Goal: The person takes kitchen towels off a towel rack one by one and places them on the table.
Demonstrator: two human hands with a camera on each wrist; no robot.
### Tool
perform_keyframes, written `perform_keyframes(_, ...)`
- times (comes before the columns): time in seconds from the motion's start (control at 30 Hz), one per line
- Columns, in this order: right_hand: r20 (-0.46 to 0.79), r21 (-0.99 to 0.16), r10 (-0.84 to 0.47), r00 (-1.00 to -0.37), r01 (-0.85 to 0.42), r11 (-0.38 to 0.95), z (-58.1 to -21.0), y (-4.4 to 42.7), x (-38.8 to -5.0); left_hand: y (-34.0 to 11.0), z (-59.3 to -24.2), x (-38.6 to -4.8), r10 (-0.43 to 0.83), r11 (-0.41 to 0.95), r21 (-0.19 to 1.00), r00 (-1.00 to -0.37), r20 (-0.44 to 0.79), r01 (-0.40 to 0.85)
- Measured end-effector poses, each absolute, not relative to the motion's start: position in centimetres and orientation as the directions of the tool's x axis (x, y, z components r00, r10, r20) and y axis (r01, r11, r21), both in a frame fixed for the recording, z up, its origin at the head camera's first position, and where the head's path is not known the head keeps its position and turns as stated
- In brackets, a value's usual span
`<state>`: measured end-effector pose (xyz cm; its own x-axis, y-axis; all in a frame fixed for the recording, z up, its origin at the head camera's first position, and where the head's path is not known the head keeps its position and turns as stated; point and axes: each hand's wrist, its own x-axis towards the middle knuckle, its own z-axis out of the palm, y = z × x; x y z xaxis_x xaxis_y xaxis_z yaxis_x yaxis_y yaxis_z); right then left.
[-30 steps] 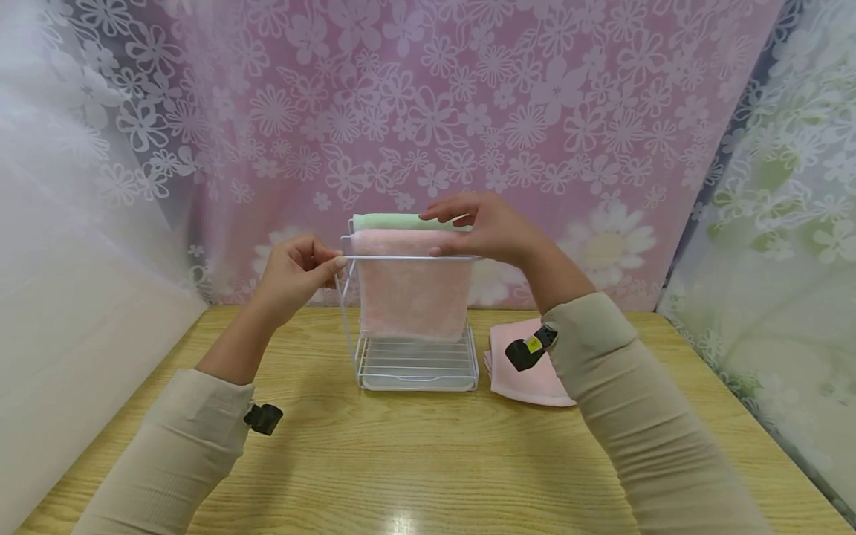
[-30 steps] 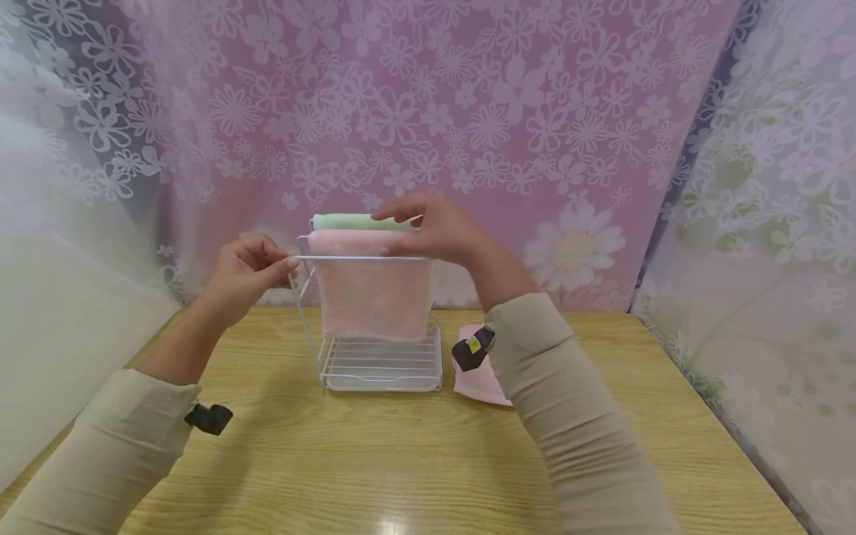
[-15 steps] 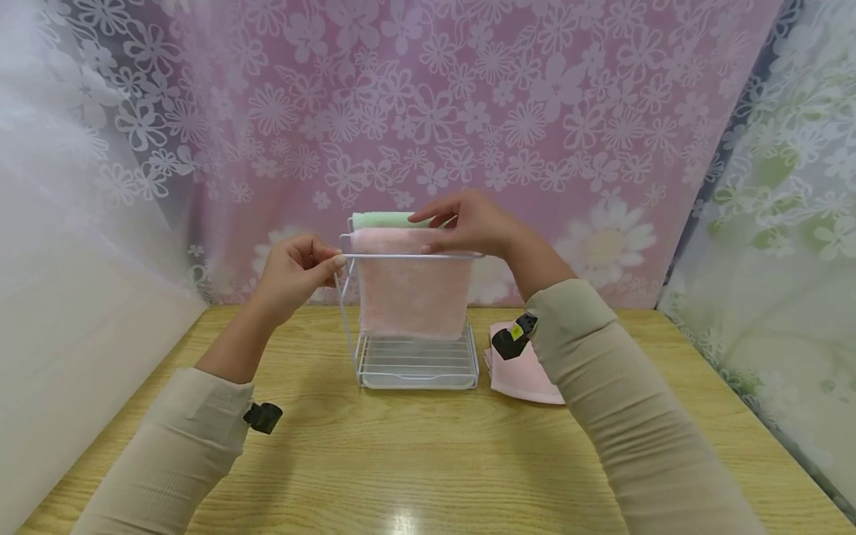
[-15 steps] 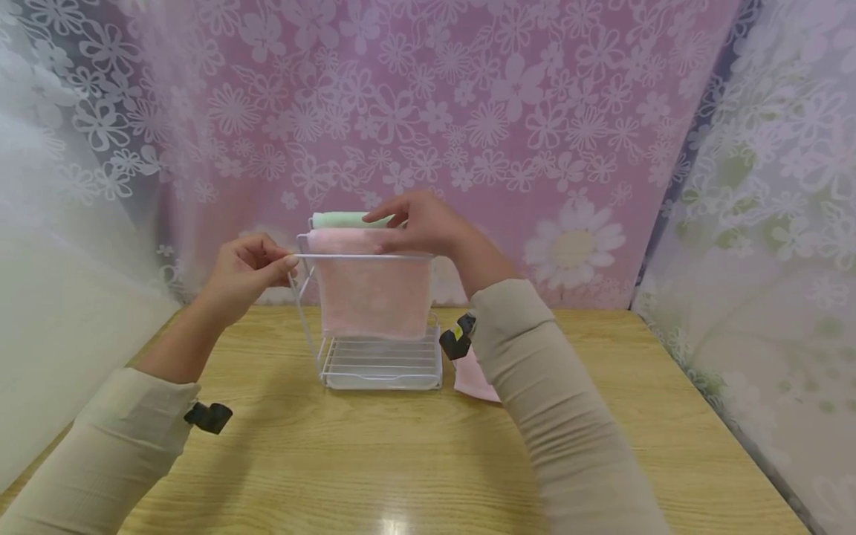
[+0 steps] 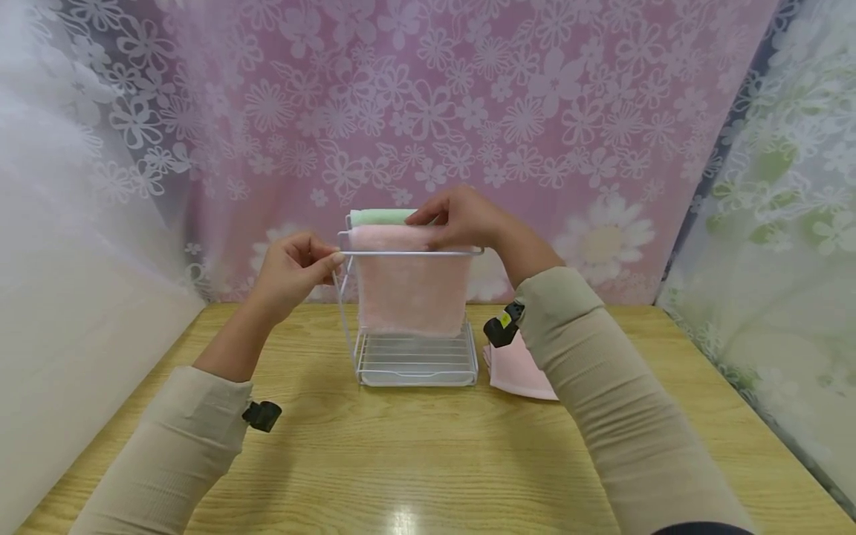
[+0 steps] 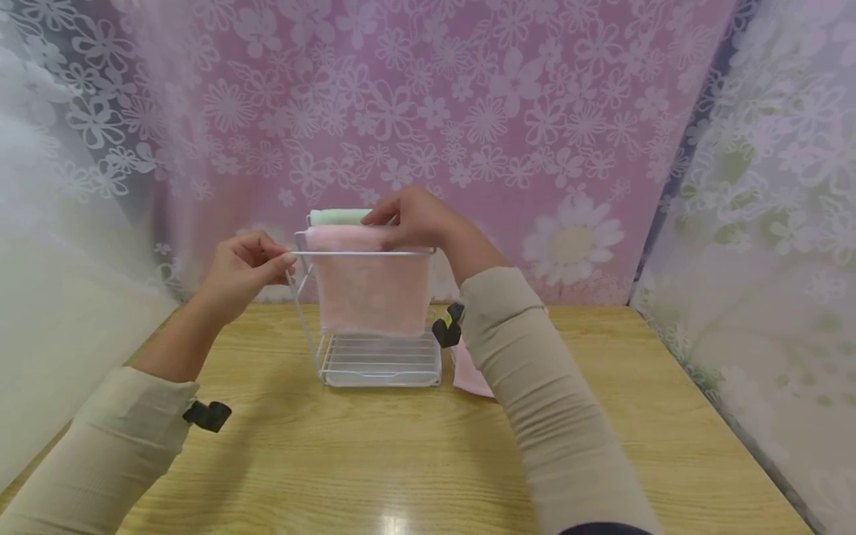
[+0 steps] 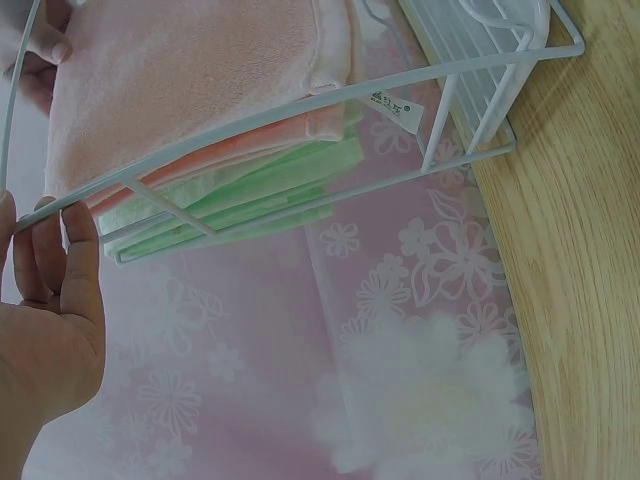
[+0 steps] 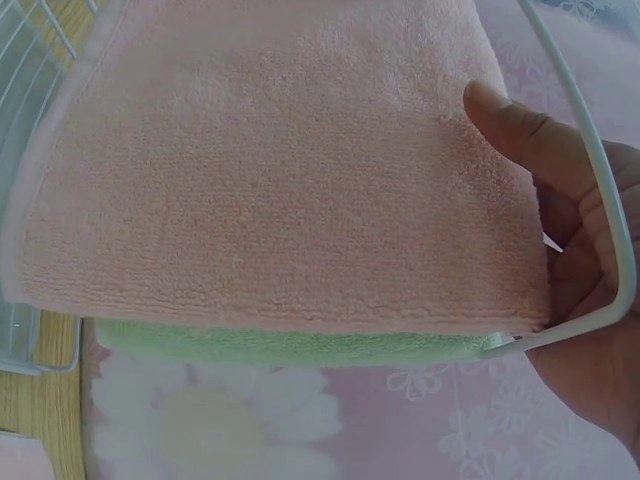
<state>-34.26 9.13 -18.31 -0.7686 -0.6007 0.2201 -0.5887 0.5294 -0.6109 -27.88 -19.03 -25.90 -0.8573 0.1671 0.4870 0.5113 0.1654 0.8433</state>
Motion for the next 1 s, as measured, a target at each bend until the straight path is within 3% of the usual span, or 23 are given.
perform_keyframes(0.5,0.243,-0.595,-0.589,-0.77,-0.598,0.537,-18.71,8.86,-35.04,-18.99,-25.88,-27.84,0.172,0.166,0.836,-0.85,0.497,0.522)
perform_keyframes(1.0,0.297,-0.664,-0.456,-0.839,-0.525,0.533,-19.07,8.91,-34.98,-19.0,-25.88,-27.87,0.177,0.149,0.834,-0.844,0.507,0.532)
